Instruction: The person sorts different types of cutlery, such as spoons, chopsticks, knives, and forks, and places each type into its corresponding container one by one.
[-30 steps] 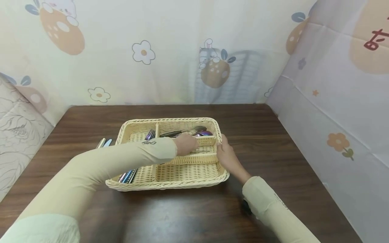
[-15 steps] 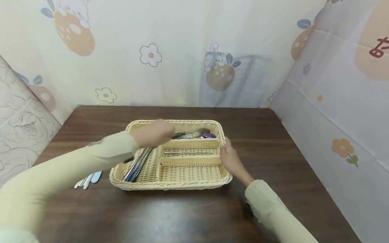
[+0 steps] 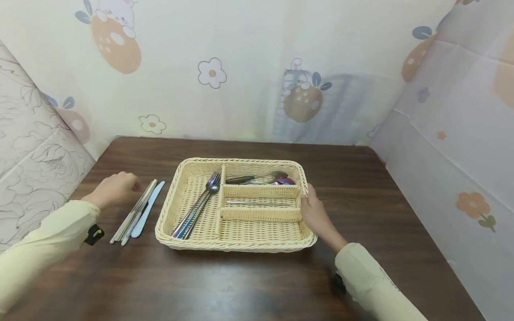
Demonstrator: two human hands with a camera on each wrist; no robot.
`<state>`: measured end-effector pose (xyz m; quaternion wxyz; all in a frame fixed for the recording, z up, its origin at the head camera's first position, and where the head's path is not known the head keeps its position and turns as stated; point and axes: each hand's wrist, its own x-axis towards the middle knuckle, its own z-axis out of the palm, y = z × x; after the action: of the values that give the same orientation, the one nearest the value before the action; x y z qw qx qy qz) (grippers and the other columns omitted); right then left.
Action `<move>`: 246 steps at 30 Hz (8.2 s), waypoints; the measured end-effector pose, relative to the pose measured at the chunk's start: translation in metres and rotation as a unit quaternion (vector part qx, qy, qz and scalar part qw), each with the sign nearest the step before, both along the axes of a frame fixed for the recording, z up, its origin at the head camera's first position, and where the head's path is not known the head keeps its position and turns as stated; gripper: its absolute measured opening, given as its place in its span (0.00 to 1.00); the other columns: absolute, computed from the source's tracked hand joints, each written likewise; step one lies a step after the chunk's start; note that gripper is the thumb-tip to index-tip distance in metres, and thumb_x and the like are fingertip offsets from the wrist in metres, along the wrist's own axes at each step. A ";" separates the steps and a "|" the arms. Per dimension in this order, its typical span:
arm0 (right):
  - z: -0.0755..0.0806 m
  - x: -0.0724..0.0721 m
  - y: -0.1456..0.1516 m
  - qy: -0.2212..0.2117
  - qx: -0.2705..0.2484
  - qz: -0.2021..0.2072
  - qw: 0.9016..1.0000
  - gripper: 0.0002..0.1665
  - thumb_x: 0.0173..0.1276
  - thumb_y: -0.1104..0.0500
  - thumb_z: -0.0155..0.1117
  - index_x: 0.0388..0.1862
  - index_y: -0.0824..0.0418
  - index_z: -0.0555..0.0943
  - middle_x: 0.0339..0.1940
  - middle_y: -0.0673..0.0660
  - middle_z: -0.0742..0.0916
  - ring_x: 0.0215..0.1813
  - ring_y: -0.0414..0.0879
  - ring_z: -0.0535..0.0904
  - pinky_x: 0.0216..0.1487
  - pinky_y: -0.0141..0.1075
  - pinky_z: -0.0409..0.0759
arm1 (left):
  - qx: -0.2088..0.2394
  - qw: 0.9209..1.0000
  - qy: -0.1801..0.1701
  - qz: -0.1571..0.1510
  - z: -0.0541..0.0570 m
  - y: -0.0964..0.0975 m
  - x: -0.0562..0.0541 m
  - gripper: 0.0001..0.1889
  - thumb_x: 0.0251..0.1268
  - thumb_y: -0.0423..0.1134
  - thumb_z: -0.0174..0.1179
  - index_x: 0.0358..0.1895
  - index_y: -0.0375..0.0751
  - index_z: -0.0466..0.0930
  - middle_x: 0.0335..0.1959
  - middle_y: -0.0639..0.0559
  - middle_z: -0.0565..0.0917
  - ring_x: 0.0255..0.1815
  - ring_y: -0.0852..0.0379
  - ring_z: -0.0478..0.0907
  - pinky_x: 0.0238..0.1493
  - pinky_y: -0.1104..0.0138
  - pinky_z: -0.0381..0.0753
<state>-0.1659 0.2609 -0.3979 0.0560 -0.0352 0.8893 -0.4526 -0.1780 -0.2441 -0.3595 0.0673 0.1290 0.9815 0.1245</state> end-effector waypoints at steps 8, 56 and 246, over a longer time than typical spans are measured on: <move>0.000 0.001 0.001 -0.014 -0.005 0.003 1.000 0.32 0.79 0.52 0.28 0.77 0.58 0.39 0.70 0.74 0.62 0.69 0.67 0.59 0.65 0.61 0.52 | 0.075 0.992 -0.091 0.039 -0.030 -0.018 0.005 0.14 0.59 0.25 0.53 0.15 0.36 0.72 0.11 0.52 0.73 0.13 0.59 0.73 0.18 0.67 0.75; 0.002 0.004 -0.001 0.004 -0.024 -0.001 1.000 0.30 0.79 0.54 0.31 0.76 0.58 0.44 0.68 0.75 0.64 0.67 0.67 0.61 0.66 0.61 0.53 | -0.031 0.935 0.036 -0.351 0.047 0.241 -0.032 0.06 0.63 0.30 0.57 0.40 0.38 0.81 0.35 0.51 0.83 0.35 0.57 0.79 0.40 0.69 0.77; 0.004 0.005 -0.006 0.016 0.000 0.000 1.000 0.30 0.79 0.55 0.30 0.75 0.61 0.45 0.67 0.76 0.65 0.68 0.66 0.61 0.66 0.59 0.55 | -0.231 0.887 0.068 -0.394 0.010 0.306 -0.046 0.11 0.67 0.29 0.54 0.49 0.42 0.80 0.47 0.50 0.82 0.46 0.56 0.78 0.48 0.68 0.75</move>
<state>-0.1608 0.2546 -0.3943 0.0416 -0.0427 0.8900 -0.4521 -0.2243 0.0617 -0.3498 0.0715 0.4941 0.8531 -0.1517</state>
